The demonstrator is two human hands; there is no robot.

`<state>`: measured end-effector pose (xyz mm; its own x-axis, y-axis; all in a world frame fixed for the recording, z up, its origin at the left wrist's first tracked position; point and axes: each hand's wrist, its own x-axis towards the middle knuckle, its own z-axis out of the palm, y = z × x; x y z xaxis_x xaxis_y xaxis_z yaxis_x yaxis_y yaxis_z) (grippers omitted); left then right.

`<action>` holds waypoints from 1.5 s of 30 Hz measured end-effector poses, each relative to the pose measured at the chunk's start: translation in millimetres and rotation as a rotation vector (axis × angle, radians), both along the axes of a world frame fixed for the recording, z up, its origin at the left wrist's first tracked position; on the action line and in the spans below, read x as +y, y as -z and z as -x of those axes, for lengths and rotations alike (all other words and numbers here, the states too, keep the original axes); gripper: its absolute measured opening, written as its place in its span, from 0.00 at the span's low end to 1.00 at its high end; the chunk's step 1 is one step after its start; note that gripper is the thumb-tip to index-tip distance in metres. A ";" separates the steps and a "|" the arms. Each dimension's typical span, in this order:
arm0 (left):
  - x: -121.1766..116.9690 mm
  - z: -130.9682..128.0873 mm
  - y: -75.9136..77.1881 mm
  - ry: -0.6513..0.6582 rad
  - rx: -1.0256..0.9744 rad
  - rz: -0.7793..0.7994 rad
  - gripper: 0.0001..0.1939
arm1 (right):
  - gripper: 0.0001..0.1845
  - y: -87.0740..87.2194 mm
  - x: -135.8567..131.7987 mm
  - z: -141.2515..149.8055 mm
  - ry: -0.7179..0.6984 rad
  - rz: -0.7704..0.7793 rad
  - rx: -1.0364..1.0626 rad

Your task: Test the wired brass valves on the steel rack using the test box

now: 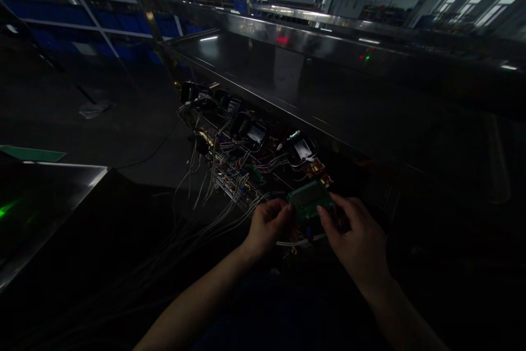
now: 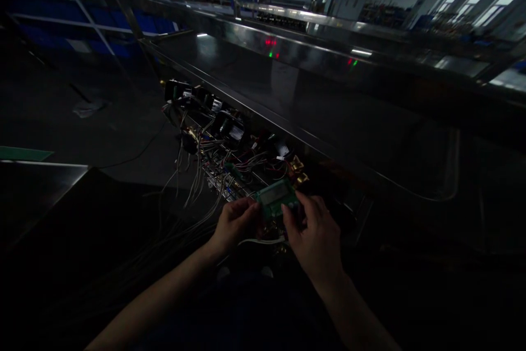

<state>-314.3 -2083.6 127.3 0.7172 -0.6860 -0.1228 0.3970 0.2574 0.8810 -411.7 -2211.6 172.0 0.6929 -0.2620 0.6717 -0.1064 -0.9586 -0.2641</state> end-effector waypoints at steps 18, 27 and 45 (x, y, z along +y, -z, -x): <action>1.3 4.2 1.2 -0.009 -0.016 0.002 0.27 | 0.15 3.6 -1.3 2.6 -0.028 0.008 -0.017; 2.9 7.4 1.1 -0.012 -0.022 -0.003 0.27 | 0.17 3.9 -0.3 4.6 -0.037 -0.039 0.007; 5.2 11.1 3.2 -0.020 -0.053 -0.001 0.27 | 0.15 4.7 3.0 8.8 -0.029 -0.043 -0.006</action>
